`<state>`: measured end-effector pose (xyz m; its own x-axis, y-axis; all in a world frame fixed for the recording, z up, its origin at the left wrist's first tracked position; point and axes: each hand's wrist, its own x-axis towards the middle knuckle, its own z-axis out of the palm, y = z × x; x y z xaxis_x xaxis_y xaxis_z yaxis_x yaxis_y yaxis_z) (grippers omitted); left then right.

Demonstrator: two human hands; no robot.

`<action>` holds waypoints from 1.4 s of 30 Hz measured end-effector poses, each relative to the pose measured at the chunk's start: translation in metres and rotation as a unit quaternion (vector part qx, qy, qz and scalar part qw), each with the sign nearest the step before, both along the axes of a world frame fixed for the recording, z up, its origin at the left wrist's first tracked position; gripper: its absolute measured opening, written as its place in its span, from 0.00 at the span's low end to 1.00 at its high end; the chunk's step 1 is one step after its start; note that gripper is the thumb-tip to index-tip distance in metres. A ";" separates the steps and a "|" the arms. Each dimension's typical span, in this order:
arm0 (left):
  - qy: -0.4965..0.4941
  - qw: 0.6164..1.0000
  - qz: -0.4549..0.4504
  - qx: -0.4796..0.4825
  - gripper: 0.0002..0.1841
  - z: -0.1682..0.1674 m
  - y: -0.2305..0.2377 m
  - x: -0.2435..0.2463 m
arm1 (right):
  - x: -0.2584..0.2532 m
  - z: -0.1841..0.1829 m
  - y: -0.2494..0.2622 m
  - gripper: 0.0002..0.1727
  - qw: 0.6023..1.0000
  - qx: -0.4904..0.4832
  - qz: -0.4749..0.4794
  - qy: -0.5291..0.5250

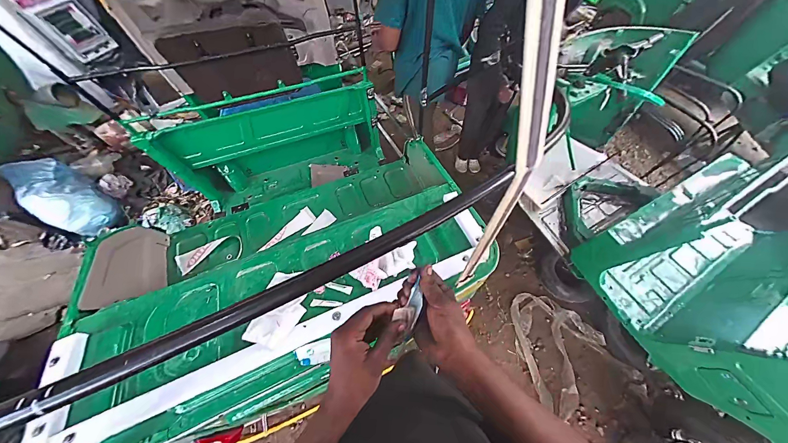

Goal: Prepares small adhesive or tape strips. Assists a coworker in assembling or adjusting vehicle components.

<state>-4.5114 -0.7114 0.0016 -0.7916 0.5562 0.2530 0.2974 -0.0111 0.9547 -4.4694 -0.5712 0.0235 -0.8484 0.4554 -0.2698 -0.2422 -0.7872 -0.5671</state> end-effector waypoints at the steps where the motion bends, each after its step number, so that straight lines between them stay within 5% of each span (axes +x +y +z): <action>1: -0.033 0.999 -0.027 0.026 0.13 -0.001 0.004 -0.001 | 0.010 0.001 0.009 0.17 1.000 -0.008 -0.023 0.019; 4: -0.129 0.984 -0.098 0.075 0.15 0.000 0.014 -0.003 | 0.046 0.001 0.039 0.17 0.993 0.072 -0.096 0.020; 6: -0.189 0.968 -0.138 0.092 0.14 -0.001 0.021 -0.002 | 0.079 -0.010 0.063 0.15 0.957 0.249 -0.136 -0.069; 7: -0.222 0.958 -0.151 0.104 0.13 -0.002 0.025 -0.001 | 0.098 -0.016 0.075 0.11 0.901 0.380 -0.138 -0.156; 8: -0.254 0.947 -0.157 0.117 0.13 -0.003 0.028 0.001 | 0.115 -0.022 0.084 0.08 0.806 0.517 -0.120 -0.264; 9: -0.279 0.938 -0.156 0.130 0.13 -0.003 0.033 0.002 | 0.129 -0.025 0.088 0.15 0.694 0.614 -0.095 -0.365; 10: -0.296 0.933 -0.151 0.139 0.13 -0.004 0.036 0.004 | 0.138 -0.023 0.086 0.23 0.630 0.654 -0.084 -0.410; 12: -0.310 0.930 -0.140 0.140 0.13 -0.003 0.044 0.008 | 0.144 -0.016 0.069 0.19 0.587 0.706 -0.142 -0.370; 16: -0.329 0.925 -0.138 0.129 0.14 0.001 0.053 0.016 | 0.117 0.001 0.027 0.06 0.723 0.666 -0.134 -0.126; 19: -0.352 0.905 -0.160 0.177 0.12 0.003 0.055 0.015 | 0.105 -0.004 0.024 0.08 0.749 0.645 -0.122 -0.092; 23: -0.354 0.889 -0.197 0.215 0.11 0.000 0.049 0.018 | 0.109 -0.004 0.023 0.07 0.750 0.646 -0.110 -0.091; 33: -0.222 0.937 -0.138 0.232 0.10 0.010 0.038 0.029 | 0.100 -0.003 0.011 0.05 0.665 0.718 -0.200 -0.046; 42: -0.187 0.949 -0.123 0.223 0.10 0.013 0.038 0.035 | 0.100 -0.002 0.009 0.06 0.767 0.616 -0.179 0.002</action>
